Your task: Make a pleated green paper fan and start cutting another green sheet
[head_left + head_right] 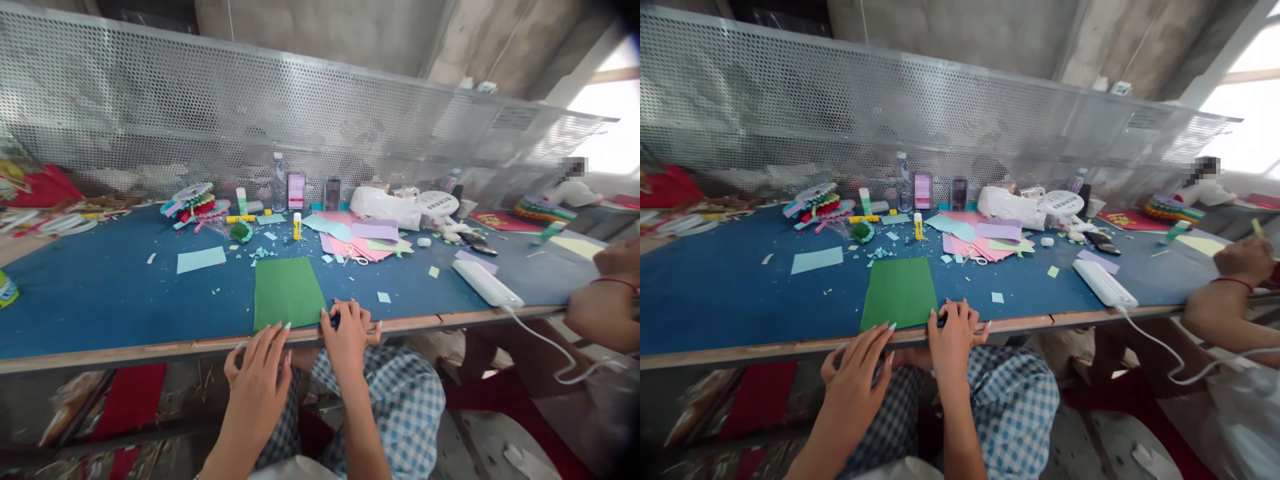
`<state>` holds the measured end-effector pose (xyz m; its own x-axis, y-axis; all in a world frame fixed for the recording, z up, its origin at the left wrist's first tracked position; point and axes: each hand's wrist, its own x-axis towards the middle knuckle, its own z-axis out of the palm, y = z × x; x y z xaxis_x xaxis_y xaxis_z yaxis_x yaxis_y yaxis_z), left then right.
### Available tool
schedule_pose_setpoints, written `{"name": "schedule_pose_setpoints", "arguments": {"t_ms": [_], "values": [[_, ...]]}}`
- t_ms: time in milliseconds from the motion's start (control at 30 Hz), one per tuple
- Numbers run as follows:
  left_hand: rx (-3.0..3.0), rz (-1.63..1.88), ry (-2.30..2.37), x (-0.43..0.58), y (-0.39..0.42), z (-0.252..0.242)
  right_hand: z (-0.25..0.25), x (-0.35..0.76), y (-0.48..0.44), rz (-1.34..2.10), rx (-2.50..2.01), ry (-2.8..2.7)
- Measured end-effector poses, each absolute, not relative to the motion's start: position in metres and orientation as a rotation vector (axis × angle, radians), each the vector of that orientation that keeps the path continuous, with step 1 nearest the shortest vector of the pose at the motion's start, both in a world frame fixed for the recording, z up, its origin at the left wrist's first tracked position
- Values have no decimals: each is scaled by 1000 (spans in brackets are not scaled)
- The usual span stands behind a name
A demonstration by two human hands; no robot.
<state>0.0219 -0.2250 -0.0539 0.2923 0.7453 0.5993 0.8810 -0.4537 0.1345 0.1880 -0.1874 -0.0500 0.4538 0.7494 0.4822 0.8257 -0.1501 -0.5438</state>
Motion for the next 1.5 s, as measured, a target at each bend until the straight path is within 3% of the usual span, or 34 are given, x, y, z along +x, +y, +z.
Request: {"name": "schedule_pose_setpoints", "arguments": {"t_ms": [333, 1500], "values": [[-2547, -835, -1414, 49, -211, -48, -48, 187, -189, -162, -1915, -1321], [-2404, -703, -1507, 11, -221, -59, -48, 185, -188, -148, -1956, -1305]]}}
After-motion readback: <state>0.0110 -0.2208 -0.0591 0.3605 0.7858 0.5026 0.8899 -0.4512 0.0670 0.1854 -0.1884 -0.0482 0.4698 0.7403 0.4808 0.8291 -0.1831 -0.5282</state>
